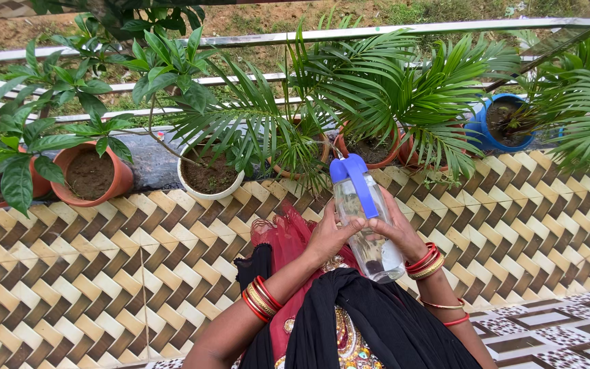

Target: The person waters several potted plants arranged on a balcony using a blue and white water bottle.

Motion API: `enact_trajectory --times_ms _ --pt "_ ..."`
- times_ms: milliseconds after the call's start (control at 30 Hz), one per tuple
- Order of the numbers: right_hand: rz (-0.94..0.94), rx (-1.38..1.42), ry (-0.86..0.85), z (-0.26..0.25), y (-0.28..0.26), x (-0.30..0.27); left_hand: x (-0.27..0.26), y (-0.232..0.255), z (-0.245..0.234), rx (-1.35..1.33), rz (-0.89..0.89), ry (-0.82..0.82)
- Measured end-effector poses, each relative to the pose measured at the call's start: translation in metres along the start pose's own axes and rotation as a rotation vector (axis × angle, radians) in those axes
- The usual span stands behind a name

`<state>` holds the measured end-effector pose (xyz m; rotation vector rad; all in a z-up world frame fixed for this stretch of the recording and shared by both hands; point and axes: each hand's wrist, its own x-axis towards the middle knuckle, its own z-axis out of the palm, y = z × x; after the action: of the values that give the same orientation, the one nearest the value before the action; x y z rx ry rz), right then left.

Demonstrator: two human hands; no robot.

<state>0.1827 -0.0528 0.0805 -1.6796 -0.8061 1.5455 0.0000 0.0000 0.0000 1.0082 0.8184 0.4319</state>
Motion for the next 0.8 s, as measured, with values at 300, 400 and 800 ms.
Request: enact_trajectory --times_ms 300,400,800 --pt "0.036 0.077 0.031 0.005 0.001 -0.014 -0.01 0.001 0.008 -0.195 -0.111 -0.015" --pt "-0.223 0.02 0.087 0.014 0.006 -0.02 -0.013 -0.002 0.005 -0.18 0.07 -0.068" --pt "-0.636 0.04 0.11 0.078 0.007 -0.036 -0.096 0.069 -0.028 0.172 0.362 0.064"
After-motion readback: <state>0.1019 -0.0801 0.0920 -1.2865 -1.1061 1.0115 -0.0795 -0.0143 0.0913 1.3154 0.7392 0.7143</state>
